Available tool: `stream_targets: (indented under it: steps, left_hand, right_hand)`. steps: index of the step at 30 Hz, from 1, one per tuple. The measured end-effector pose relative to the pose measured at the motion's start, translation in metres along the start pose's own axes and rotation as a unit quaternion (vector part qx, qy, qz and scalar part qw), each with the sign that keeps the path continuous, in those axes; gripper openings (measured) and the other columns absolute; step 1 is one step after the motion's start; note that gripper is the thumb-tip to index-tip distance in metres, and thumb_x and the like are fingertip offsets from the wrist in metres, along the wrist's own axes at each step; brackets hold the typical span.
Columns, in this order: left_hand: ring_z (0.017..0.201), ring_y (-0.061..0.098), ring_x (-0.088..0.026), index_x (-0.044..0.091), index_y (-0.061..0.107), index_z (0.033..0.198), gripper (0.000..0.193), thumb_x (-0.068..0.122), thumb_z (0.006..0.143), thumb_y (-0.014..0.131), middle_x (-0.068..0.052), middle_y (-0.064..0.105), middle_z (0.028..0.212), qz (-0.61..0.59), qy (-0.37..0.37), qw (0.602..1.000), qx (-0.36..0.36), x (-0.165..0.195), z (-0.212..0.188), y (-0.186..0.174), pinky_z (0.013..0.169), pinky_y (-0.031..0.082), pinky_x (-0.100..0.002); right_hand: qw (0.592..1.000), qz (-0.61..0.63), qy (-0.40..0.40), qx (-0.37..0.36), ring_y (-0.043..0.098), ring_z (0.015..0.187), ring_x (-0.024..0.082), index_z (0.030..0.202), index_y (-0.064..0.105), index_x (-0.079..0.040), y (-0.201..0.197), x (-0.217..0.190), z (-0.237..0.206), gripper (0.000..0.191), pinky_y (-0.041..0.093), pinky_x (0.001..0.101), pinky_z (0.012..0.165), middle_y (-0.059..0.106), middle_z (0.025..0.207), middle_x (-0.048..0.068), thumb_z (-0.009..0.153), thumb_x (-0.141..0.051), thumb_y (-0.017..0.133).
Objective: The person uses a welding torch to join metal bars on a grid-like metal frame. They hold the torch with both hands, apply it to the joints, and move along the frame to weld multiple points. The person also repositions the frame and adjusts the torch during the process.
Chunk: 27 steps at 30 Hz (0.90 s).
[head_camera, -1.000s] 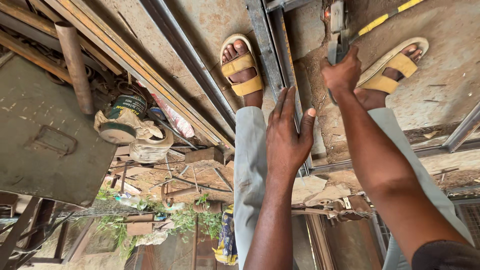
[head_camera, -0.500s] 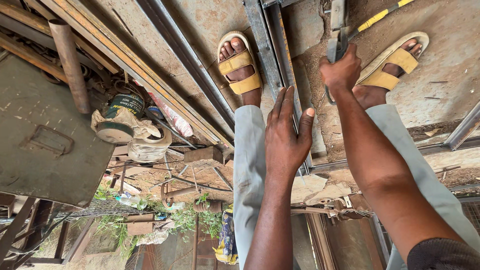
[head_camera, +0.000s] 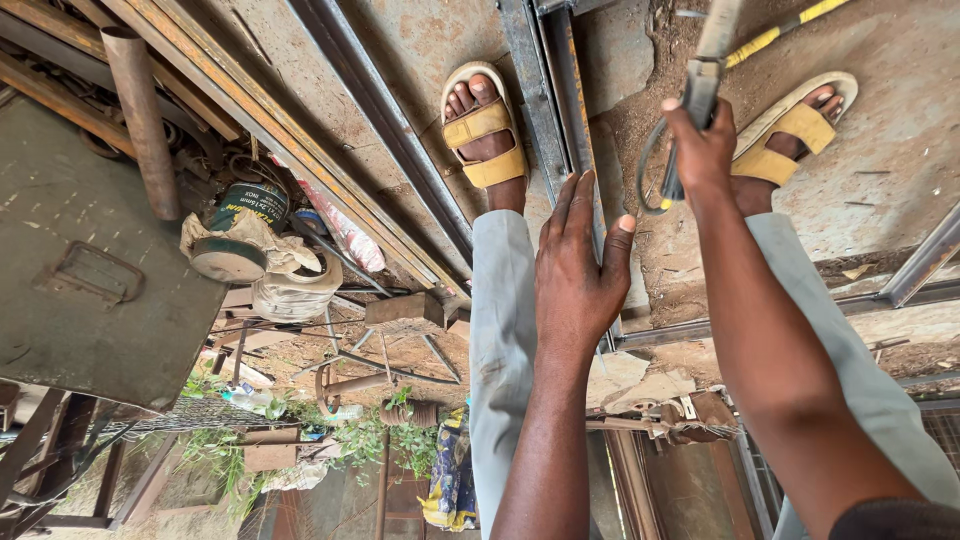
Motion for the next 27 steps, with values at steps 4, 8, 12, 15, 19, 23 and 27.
stream_targets:
  steps: [4, 8, 12, 15, 19, 23, 27]
  left_hand:
    - [0.142, 0.05, -0.044, 0.005, 0.049, 0.152, 0.064, 0.041, 0.101, 0.062, -0.026, 0.051, 0.154, -0.006, -0.005, 1.0, 0.001, -0.001, 0.0, -0.001, 0.114, 0.042, -0.052]
    - [0.14, 0.052, -0.044, 0.004, 0.05, 0.151, 0.062, 0.039, 0.101, 0.063, -0.026, 0.052, 0.153, -0.02, 0.008, 1.0, 0.019, 0.001, 0.0, -0.006, 0.114, 0.043, -0.052]
    - [0.138, 0.053, -0.046, 0.004, 0.05, 0.151, 0.062, 0.037, 0.101, 0.064, -0.027, 0.053, 0.152, -0.033, 0.007, 0.999, 0.025, 0.001, 0.0, -0.01, 0.113, 0.044, -0.051]
    - [0.139, 0.053, -0.046, 0.004, 0.05, 0.151, 0.061, 0.037, 0.101, 0.064, -0.028, 0.053, 0.152, -0.039, 0.005, 0.999, 0.027, -0.001, 0.001, -0.011, 0.114, 0.044, -0.052]
    - [0.14, 0.052, -0.046, 0.005, 0.051, 0.151, 0.06, 0.036, 0.101, 0.063, -0.027, 0.052, 0.154, -0.047, 0.0, 0.998, 0.031, -0.005, 0.004, -0.013, 0.114, 0.043, -0.052]
    - [0.141, 0.051, -0.046, 0.005, 0.05, 0.152, 0.061, 0.037, 0.101, 0.063, -0.027, 0.051, 0.155, -0.053, -0.005, 0.998, 0.025, -0.007, 0.003, -0.015, 0.114, 0.043, -0.052]
    - [0.141, 0.051, -0.046, 0.004, 0.05, 0.152, 0.061, 0.038, 0.102, 0.063, -0.027, 0.05, 0.156, -0.064, -0.012, 0.998, 0.02, -0.009, 0.003, -0.015, 0.115, 0.042, -0.052]
  right_hand:
    - [0.983, 0.167, -0.005, -0.077, 0.064, 0.091, 0.016, 0.143, 0.047, -0.007, -0.003, -0.034, -0.03, 0.059, 0.059, 0.035, 0.083, 0.06, 0.103, 0.004, 0.099, -0.036, 0.073]
    - [0.973, 0.165, -0.024, -0.159, 0.068, 0.097, 0.017, 0.155, 0.032, -0.014, 0.014, -0.09, -0.044, 0.085, 0.062, 0.0359, 0.085, 0.061, 0.11, 0.004, 0.086, -0.044, 0.07]
    - [0.97, 0.081, -0.131, -0.19, 0.064, 0.102, 0.021, 0.164, 0.033, -0.007, 0.047, -0.14, -0.039, 0.09, 0.059, 0.0384, 0.093, 0.058, 0.118, 0.01, 0.094, -0.049, 0.07]
    - [0.966, 0.015, -0.207, -0.151, 0.06, 0.09, 0.021, 0.165, 0.032, -0.008, 0.073, -0.157, -0.025, 0.088, 0.057, 0.0389, 0.079, 0.056, 0.112, 0.013, 0.096, -0.05, 0.067]
    - [0.913, -0.069, -0.391, -0.096, 0.059, 0.124, 0.024, 0.169, 0.02, -0.011, 0.114, -0.174, -0.027, 0.082, 0.053, 0.0393, 0.108, 0.055, 0.142, 0.017, 0.113, -0.042, 0.071]
    - [0.963, -0.044, -0.253, -0.084, 0.068, 0.114, 0.034, 0.164, 0.011, -0.004, 0.138, -0.145, -0.012, 0.1, 0.061, 0.0458, 0.103, 0.058, 0.13, 0.023, 0.093, -0.046, 0.068]
    - [0.905, -0.099, -0.411, -0.034, 0.04, 0.156, 0.042, 0.166, 0.015, -0.001, 0.141, -0.167, -0.032, 0.089, 0.028, 0.0488, 0.134, 0.038, 0.164, 0.031, 0.111, -0.025, 0.08]
Point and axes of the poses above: each hand's wrist, its own z-axis towards the middle knuckle, its own y-axis out of the palm, x = y × z, the point moved 9 cm from there along z, towards the middle knuckle
